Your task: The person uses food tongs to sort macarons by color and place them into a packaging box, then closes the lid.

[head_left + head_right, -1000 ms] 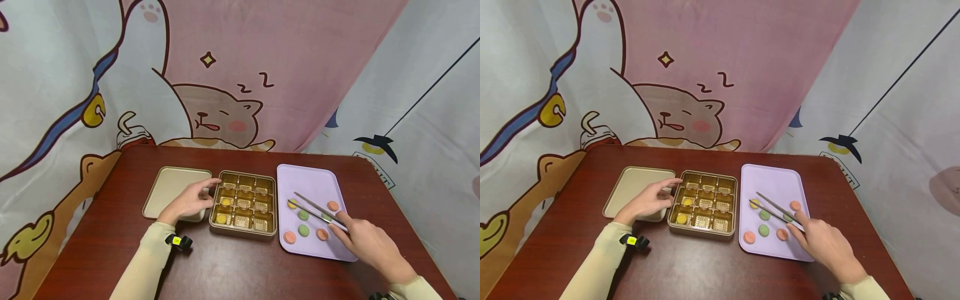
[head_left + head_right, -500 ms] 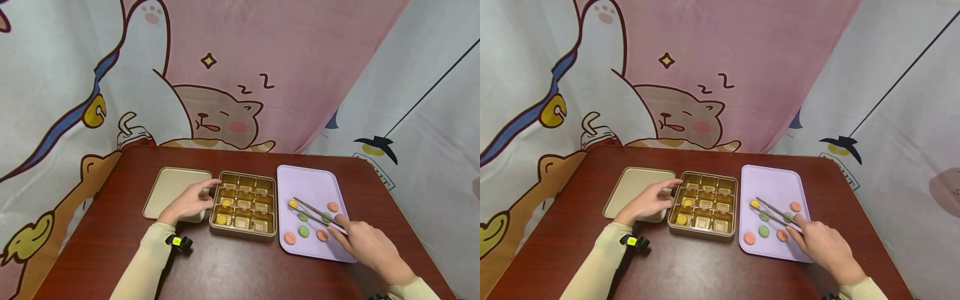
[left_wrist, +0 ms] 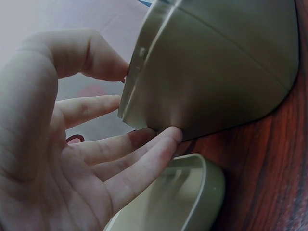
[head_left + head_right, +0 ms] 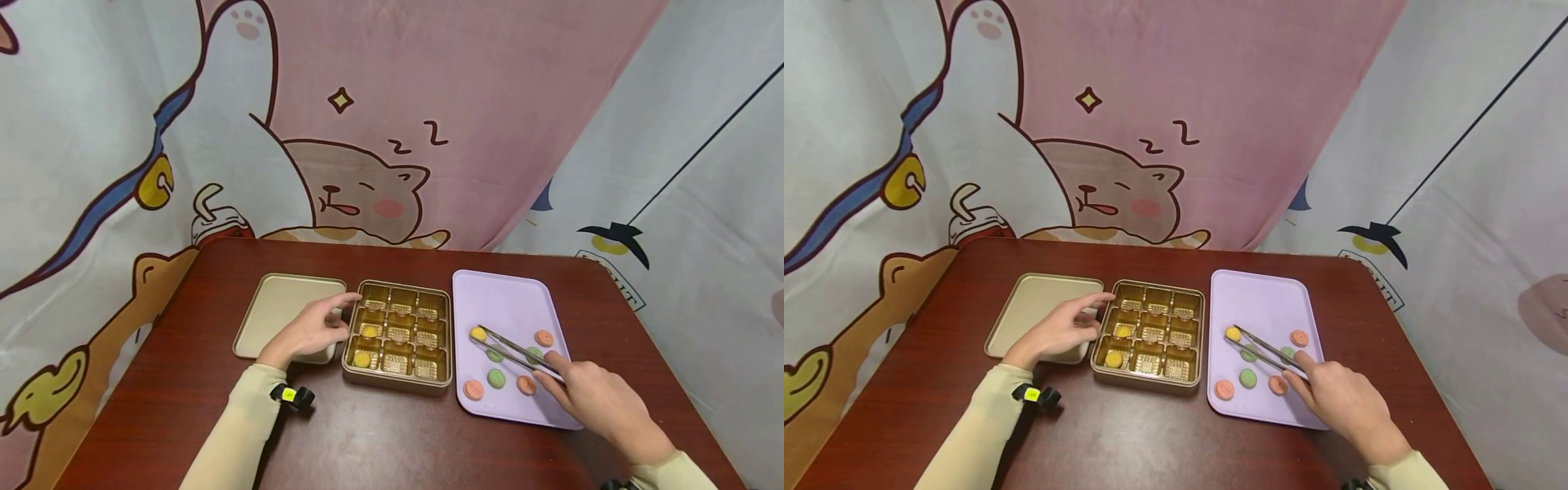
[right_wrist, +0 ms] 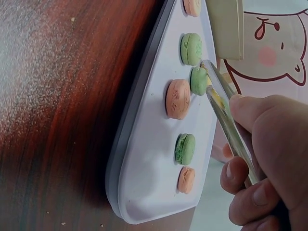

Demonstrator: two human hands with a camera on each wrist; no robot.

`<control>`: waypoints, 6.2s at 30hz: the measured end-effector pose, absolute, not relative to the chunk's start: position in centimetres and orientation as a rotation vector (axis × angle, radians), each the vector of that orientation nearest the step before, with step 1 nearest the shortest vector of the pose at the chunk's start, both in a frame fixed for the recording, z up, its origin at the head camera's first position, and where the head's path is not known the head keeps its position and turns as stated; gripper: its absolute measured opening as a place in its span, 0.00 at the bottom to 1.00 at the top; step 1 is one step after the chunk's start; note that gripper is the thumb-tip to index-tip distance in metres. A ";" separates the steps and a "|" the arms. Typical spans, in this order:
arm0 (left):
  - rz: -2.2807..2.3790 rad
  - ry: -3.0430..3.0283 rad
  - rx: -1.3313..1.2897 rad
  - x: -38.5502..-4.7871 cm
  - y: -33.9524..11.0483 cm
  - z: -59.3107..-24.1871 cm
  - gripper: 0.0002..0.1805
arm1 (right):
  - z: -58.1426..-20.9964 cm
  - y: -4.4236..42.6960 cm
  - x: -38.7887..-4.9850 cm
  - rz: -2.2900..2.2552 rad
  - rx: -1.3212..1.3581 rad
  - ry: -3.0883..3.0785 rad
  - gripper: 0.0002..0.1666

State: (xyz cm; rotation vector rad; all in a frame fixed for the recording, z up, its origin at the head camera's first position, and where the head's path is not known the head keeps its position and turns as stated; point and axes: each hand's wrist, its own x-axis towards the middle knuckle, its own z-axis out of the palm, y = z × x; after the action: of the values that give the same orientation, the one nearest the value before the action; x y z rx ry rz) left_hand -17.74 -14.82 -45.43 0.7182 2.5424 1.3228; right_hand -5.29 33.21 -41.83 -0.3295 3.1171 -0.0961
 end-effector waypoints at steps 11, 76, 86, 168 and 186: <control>1.336 2.537 0.730 -17.8 -14.8 -45.5 0.40 | -41.8 33.0 -5.3 -0.101 -0.309 3.082 0.16; 1.336 2.547 0.731 -17.8 -14.8 -45.7 0.40 | -41.9 29.6 -7.2 -0.235 -0.586 3.399 0.13; 1.325 2.545 0.725 -18.0 -14.5 -45.6 0.40 | -42.2 27.1 -9.5 -0.255 -0.861 3.435 0.14; 1.320 2.558 0.705 -17.8 -14.8 -45.8 0.41 | -40.6 31.4 -6.7 -0.309 -0.459 3.368 0.15; 1.322 2.558 0.719 -17.8 -14.7 -45.8 0.40 | -41.5 34.7 -4.8 -0.283 -0.351 3.338 0.17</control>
State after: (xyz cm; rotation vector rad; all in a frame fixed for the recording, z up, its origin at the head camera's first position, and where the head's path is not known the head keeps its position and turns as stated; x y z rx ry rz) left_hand -17.76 -14.75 -45.78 0.7192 2.5585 1.3216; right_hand -4.77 34.72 -41.46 -0.3511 3.3380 -0.2825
